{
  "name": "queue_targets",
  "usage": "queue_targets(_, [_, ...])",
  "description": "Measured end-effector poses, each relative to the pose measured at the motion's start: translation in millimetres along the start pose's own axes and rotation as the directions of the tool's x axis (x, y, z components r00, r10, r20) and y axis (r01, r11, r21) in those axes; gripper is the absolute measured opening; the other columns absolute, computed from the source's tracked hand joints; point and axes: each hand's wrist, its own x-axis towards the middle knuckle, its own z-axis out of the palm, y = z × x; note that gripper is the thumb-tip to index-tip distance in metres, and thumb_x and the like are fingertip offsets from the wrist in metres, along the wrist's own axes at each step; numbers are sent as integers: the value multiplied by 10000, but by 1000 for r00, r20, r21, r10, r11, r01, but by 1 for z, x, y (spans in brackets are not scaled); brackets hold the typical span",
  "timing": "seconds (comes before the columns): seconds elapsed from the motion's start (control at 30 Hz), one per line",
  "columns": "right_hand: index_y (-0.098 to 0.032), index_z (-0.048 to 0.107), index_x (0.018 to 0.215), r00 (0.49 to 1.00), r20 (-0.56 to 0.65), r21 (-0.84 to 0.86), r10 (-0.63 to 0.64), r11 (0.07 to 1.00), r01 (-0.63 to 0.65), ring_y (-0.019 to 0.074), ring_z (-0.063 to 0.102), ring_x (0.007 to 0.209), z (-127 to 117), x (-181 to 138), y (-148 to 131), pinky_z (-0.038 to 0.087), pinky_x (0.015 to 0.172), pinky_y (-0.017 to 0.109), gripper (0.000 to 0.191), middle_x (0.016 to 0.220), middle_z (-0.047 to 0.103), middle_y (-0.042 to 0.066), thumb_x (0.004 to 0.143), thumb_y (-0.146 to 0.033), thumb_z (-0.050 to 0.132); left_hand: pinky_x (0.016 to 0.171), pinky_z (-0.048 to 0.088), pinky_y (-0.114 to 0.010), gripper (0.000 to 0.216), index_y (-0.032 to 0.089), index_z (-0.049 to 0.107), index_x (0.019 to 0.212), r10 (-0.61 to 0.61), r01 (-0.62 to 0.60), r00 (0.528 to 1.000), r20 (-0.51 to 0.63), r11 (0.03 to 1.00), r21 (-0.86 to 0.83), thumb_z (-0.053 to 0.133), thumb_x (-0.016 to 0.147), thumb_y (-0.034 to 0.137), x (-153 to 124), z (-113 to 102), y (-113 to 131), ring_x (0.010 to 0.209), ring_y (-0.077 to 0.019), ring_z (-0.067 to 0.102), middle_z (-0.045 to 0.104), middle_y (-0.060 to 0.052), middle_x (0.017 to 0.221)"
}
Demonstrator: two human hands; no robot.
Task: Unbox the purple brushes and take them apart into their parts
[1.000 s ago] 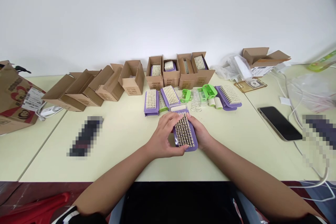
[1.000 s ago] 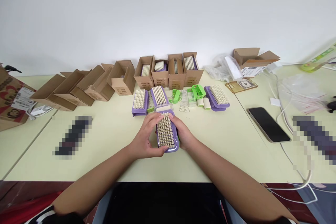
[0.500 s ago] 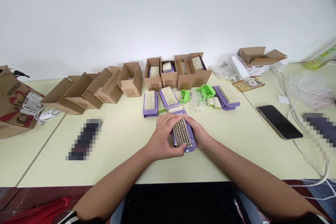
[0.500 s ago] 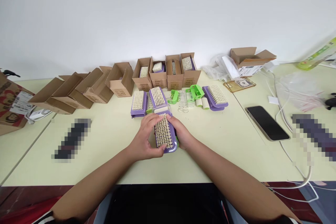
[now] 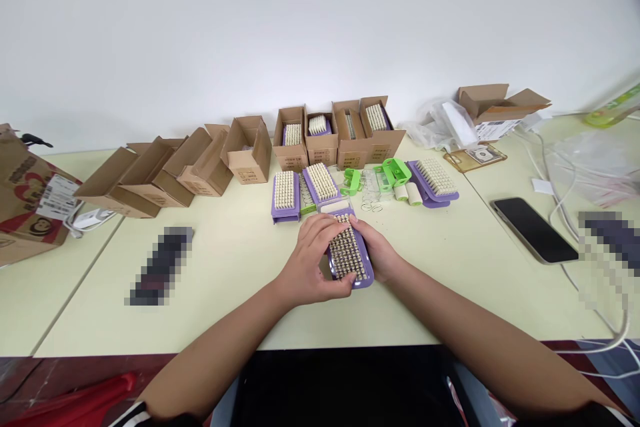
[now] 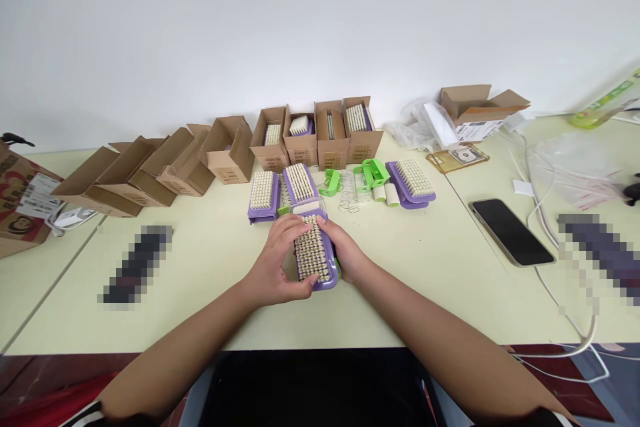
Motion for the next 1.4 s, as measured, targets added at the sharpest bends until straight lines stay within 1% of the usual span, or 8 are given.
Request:
queue_targets(0.13, [-223, 751, 1136, 1000, -9, 8, -7, 1000, 7, 309, 790, 1036, 1, 0, -1, 647, 924, 453, 456, 1022, 833, 79, 918, -616, 821, 1255, 433, -687, 835, 276, 515, 1570, 27, -27, 1000, -14, 1000, 3, 856, 825, 435, 1, -1, -2, 1413, -396, 571, 623, -151, 1439])
queue_targets(0.3, [-226, 758, 1094, 999, -18, -12, -29, 1000, 29, 306, 785, 1024, 0, 0, -1, 641, 937, 449, 413, 979, 830, 72, 929, -601, 812, 1238, 462, -670, 796, 275, 535, 1562, 74, -74, 997, -25, 997, 4, 851, 843, 406, 2, -2, -1, 1404, -385, 587, 653, -146, 1419])
queue_targets(0.5, [-227, 774, 1121, 1000, -4, 26, -20, 999, 21, 259, 774, 904, -3, 2, 1, 638, 881, 409, 387, 985, 826, 50, 955, -575, 801, 1229, 471, -676, 789, 278, 550, 1554, 46, -47, 999, -13, 999, -19, 858, 833, 369, 0, -1, -3, 1443, -403, 551, 670, -144, 1431])
queue_targets(0.7, [-214, 793, 1123, 999, -23, 6, -41, 999, 41, 255, 772, 938, -1, 1, 0, 624, 869, 374, 402, 1008, 835, 55, 941, -573, 817, 1206, 487, -689, 774, 291, 555, 1551, 27, -27, 1000, 8, 999, -20, 840, 834, 350, -2, 0, -3, 1488, -420, 503, 697, -135, 1407])
queue_targets(0.87, [-212, 806, 1141, 999, -39, 17, -38, 999, 38, 256, 777, 968, 0, 0, -2, 620, 916, 370, 386, 1070, 853, 63, 952, -549, 805, 1221, 467, -690, 743, 287, 559, 1538, 29, -29, 999, 20, 1000, -13, 834, 849, 328, -2, 1, -2, 1492, -418, 494, 717, -129, 1380])
queue_targets(1.03, [-223, 811, 1124, 999, -34, 42, -29, 999, 30, 257, 783, 946, -2, 2, -1, 629, 890, 368, 375, 1048, 856, 48, 944, -552, 818, 1239, 448, -683, 698, 288, 572, 1523, 69, -68, 998, 8, 997, -19, 835, 876, 292, -1, 1, -1, 1478, -399, 508, 737, -118, 1362])
queue_targets(1.23, [-228, 808, 1180, 999, -35, 58, -29, 998, 31, 258, 776, 1008, -7, 4, 0, 619, 915, 373, 397, 1108, 851, 49, 976, -567, 774, 1268, 436, -668, 638, 287, 574, 1521, 72, -72, 997, 9, 997, -23, 831, 938, 310, -1, 1, 1, 1522, -390, 493, 737, -121, 1379])
queue_targets(1.4, [-223, 802, 1153, 998, -53, 68, -31, 997, 34, 236, 769, 941, -6, 4, -2, 619, 871, 356, 371, 1076, 843, 45, 993, -554, 751, 1280, 432, -655, 626, 288, 581, 1518, 88, -88, 996, -4, 996, -26, 839, 947, 295, -1, 2, 0, 1579, -379, 454, 741, -118, 1379])
